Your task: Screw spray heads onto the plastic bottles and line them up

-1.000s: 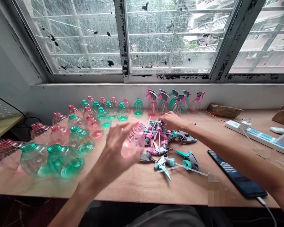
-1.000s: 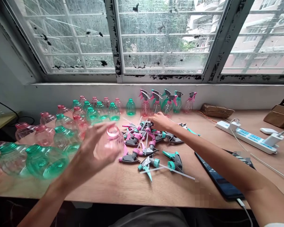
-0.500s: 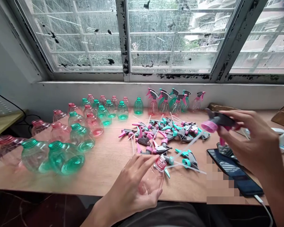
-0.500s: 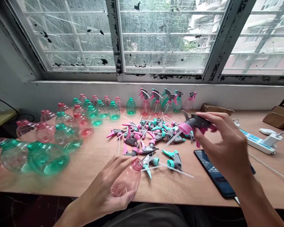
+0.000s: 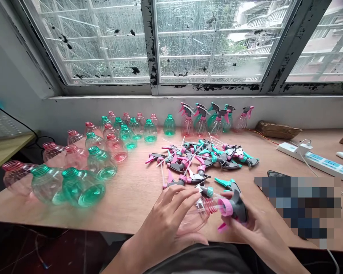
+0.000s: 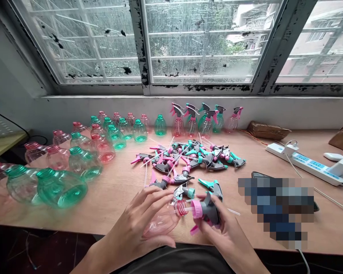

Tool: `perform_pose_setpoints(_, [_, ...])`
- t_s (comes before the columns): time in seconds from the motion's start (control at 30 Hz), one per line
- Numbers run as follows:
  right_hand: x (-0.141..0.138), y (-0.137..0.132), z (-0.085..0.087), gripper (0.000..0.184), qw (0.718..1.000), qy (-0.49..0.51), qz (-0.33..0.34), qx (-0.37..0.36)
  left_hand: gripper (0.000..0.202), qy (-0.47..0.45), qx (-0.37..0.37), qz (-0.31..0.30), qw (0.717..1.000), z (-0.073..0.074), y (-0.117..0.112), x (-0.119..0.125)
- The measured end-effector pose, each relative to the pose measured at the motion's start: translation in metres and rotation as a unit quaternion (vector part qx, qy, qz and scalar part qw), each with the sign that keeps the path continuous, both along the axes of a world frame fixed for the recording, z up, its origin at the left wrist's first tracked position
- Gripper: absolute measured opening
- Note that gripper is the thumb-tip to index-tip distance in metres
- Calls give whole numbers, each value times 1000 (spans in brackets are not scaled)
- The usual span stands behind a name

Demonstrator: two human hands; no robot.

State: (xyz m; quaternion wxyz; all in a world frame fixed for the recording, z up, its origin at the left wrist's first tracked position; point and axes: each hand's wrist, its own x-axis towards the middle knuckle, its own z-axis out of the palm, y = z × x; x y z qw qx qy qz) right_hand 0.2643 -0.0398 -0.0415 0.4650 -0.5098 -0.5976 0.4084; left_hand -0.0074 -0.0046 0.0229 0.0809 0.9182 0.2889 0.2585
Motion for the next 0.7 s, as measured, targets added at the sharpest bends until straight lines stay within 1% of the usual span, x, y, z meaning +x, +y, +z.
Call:
perform_pose_setpoints(0.03, [0, -1, -6, 47, 999, 35, 27, -23, 78, 3, -2, -2, 1000, 1, 0, 1])
perform_pose_setpoints(0.1, [-1, -1, -9, 45, 997, 54, 43, -34, 66, 15, -4, -5, 1000, 2, -1, 2])
perform_pose_setpoints(0.17, [-2, 0, -6, 39, 997, 56, 32, -42, 49, 23, 0, -10, 1000, 2, -3, 4])
perform_pose_setpoints(0.2, [-4, 1, -3, 36, 996, 65, 28, -56, 44, 21, 4, -13, 1000, 2, -5, 6])
perform_pose_setpoints(0.27, [-8, 3, 2, 31, 992, 89, 31, -86, 42, 1, -5, -12, 1000, 1, -7, 8])
perform_pose_setpoints(0.3, [-9, 4, 3, 28, 991, 94, 33, -87, 40, -25, -24, -10, 999, 0, -8, 8])
perform_pose_setpoints(0.37, [-12, 6, 5, 24, 994, 89, 25, -65, 31, -114, -94, 2, 989, -2, -8, 8])
perform_pose_setpoints(0.43, [-14, 8, 7, 28, 994, 94, 7, -55, 24, -213, -190, 31, 958, -7, -6, 7])
perform_pose_setpoints(0.47, [-15, 8, 7, 30, 993, 104, -2, -63, 27, -252, -245, 49, 935, -9, -4, 5])
perform_pose_setpoints(0.5, [-16, 9, 8, 31, 991, 111, -10, -72, 35, -278, -303, 67, 909, -12, -2, 4])
perform_pose_setpoints(0.57, [-16, 9, 8, 33, 991, 112, -18, -72, 63, -308, -412, 85, 853, -18, 1, 1])
perform_pose_setpoints(0.6, [-16, 9, 8, 32, 992, 108, -20, -66, 77, -317, -447, 83, 832, -21, 2, -1])
perform_pose_setpoints(0.63, [-16, 9, 8, 32, 993, 104, -18, -62, 88, -325, -469, 79, 817, -24, 3, -2])
perform_pose_setpoints(0.7, [-15, 9, 8, 32, 993, 97, -7, -59, 103, -328, -485, 69, 808, -28, 2, -5])
